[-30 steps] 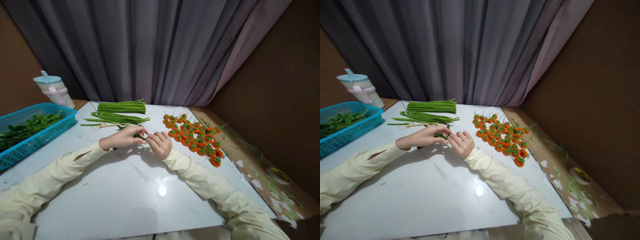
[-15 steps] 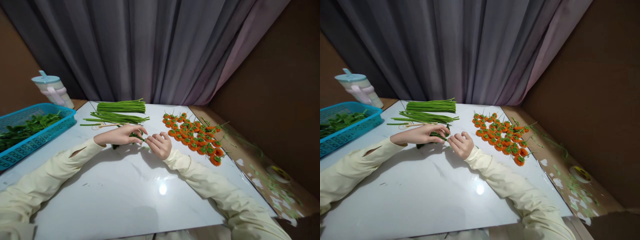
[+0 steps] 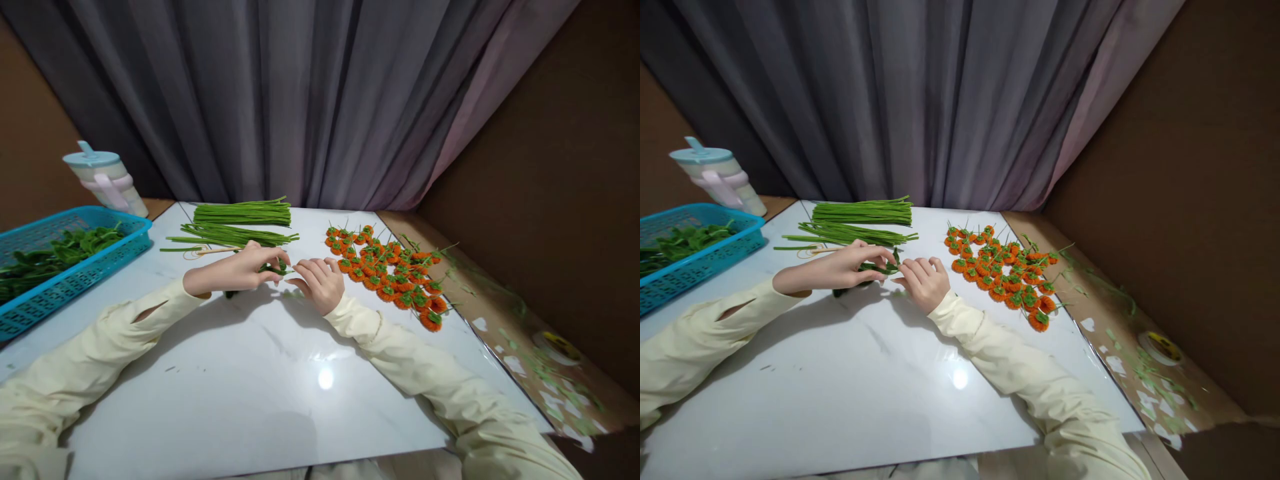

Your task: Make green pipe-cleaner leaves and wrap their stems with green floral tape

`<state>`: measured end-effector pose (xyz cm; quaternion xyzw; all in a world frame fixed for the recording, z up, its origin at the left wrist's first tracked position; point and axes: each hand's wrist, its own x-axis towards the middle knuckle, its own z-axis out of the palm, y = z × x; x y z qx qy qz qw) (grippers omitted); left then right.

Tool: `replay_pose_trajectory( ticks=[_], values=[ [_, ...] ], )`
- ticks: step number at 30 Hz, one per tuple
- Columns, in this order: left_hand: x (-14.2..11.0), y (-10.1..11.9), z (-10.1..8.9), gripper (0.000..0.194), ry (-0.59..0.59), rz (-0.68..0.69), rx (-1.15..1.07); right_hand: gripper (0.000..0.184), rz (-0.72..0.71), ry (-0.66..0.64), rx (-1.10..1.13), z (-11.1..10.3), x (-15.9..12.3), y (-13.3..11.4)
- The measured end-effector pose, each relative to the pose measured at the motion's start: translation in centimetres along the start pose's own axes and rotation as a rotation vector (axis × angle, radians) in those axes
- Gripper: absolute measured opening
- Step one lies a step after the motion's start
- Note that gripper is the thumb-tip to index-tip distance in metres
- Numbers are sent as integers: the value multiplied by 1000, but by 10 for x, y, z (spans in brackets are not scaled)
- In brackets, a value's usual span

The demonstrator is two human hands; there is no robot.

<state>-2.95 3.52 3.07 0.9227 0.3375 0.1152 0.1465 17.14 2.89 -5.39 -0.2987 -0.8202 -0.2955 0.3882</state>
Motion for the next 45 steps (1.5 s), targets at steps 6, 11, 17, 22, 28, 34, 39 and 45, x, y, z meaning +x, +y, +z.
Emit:
replay_pose_trajectory(
  ticks=[6,11,17,22,28,34,39,45],
  values=[
    [0,3,-1,25,-43,22,1,22,12,11,0,-1,1,1],
    [1,6,5,26,-15,11,14,21,-63,46,-18,-3,2,0],
    [3,0,10,24,39,38,28,22,-77,70,-3,-1,2,-1],
    [3,2,7,26,32,-14,12,24,-68,60,7,0,0,0],
    [4,10,2,32,10,-55,-52,22,-72,54,16,0,-3,1],
    [5,9,-4,45,-37,-172,-285,22,-17,-13,6,0,-3,1],
    [7,5,0,45,-50,-240,-405,20,40,13,17,-6,1,-3],
    [7,12,1,45,-63,-243,-477,21,6,-20,40,-5,-1,-4]
  ],
)
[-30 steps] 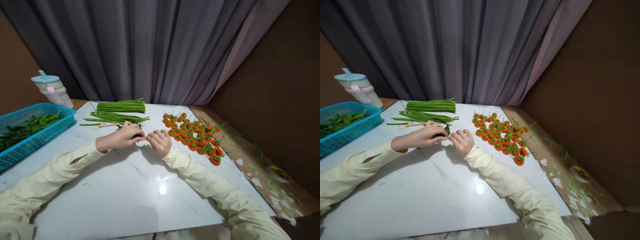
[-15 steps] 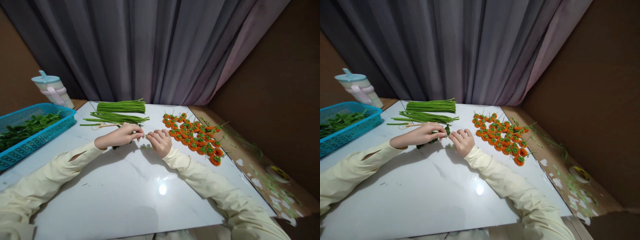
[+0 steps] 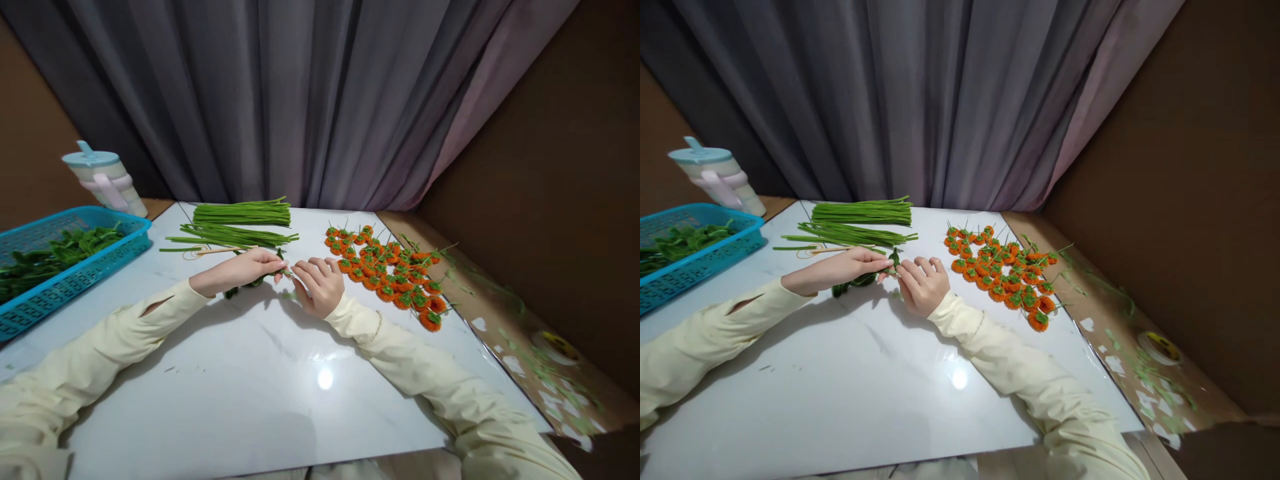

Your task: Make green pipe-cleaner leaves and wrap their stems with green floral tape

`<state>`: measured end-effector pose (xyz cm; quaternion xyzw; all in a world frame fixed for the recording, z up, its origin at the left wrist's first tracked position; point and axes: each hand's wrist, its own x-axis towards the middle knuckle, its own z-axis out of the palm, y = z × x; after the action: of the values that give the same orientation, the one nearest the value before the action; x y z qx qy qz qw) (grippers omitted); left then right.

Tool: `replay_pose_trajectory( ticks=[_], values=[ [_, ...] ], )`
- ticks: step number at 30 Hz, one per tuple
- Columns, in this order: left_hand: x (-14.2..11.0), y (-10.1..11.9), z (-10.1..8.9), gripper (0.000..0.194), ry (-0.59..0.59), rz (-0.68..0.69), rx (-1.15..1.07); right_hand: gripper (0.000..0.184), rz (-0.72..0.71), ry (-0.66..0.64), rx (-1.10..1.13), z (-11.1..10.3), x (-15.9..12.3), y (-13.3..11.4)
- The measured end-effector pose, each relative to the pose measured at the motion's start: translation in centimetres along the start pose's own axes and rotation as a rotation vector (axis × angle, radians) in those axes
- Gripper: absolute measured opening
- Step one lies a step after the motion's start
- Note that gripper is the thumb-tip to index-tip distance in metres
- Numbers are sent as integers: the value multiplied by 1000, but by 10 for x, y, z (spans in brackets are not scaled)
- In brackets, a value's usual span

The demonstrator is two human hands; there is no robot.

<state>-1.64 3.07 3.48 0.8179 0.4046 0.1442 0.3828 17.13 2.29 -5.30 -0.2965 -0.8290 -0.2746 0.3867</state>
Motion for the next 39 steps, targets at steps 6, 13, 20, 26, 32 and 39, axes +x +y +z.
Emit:
replay_pose_trajectory(
  ticks=[6,13,20,26,32,39],
  values=[
    [0,-3,0,43,-27,-60,-77,20,-11,-22,-20,5,-1,3],
    [2,-16,-4,29,-124,-54,-384,18,74,27,10,2,2,4],
    [-1,-15,-7,32,-152,-123,-476,14,95,74,19,0,4,4],
    [1,-16,-7,35,-95,-74,-390,14,114,69,30,1,4,5],
    [-15,-9,-42,31,-34,-41,237,11,148,80,60,3,2,5],
    [-55,-19,-48,29,61,173,533,14,151,152,197,-38,30,9]
  ],
)
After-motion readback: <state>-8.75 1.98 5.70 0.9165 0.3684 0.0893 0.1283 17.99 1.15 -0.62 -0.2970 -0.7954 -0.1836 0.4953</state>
